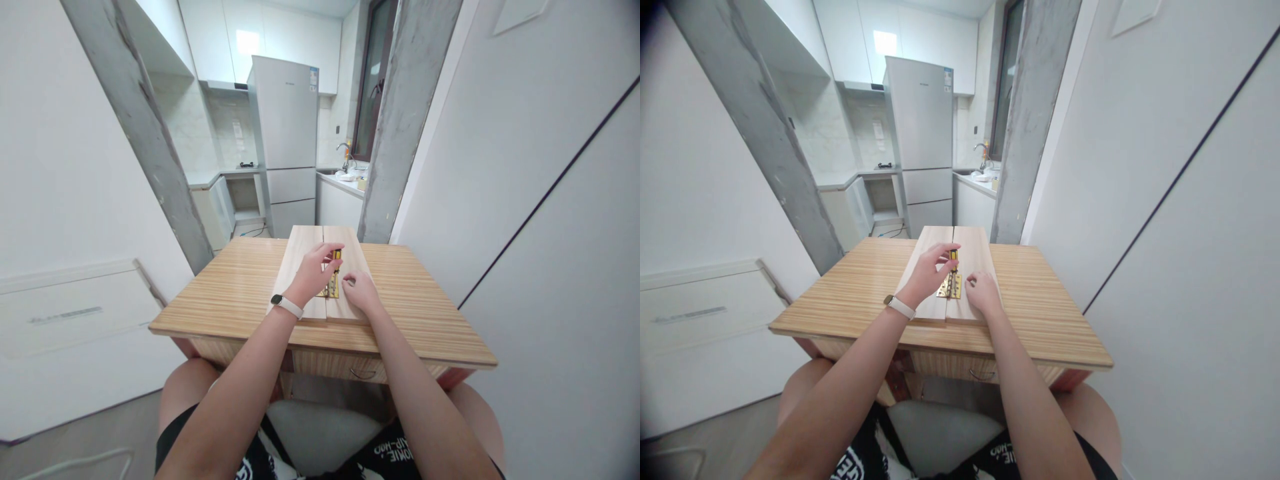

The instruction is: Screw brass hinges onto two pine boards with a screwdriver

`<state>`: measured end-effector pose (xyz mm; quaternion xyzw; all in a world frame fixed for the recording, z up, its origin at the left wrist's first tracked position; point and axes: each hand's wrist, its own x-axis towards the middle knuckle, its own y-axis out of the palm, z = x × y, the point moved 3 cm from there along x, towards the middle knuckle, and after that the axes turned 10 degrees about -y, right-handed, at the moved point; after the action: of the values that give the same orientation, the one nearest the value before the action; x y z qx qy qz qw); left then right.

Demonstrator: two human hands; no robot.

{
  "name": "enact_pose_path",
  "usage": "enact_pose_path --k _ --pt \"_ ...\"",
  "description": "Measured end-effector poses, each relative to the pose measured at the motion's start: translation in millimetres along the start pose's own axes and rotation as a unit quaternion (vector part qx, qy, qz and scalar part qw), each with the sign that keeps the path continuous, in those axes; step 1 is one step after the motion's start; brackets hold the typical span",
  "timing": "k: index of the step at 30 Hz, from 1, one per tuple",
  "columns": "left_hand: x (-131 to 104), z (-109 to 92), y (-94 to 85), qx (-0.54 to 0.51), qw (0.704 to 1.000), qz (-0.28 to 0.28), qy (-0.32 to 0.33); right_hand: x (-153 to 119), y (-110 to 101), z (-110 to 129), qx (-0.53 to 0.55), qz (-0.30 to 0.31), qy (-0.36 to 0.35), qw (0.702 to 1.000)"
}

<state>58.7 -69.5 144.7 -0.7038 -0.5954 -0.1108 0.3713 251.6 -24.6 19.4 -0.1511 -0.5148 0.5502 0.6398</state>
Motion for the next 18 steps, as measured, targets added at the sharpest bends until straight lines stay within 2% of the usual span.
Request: enact_pose_path --k 7,13,18 --pt "-0.9 -2.0 2.3 -0.057 0.998 0.027 -0.016 -0.2 0.2 -0.3 0.005 -0.006 -0.006 1.0" --pt "-2.5 -1.5 -0.6 -0.01 1.0 0.0 -0.019 -0.2 -1.5 1.5 0.006 -0.005 -0.004 1.0" --pt "-1.9 3.0 2.6 -0.034 0.999 0.03 0.001 -0.8 -0.7 0.9 0.009 -0.003 -0.001 1.0"
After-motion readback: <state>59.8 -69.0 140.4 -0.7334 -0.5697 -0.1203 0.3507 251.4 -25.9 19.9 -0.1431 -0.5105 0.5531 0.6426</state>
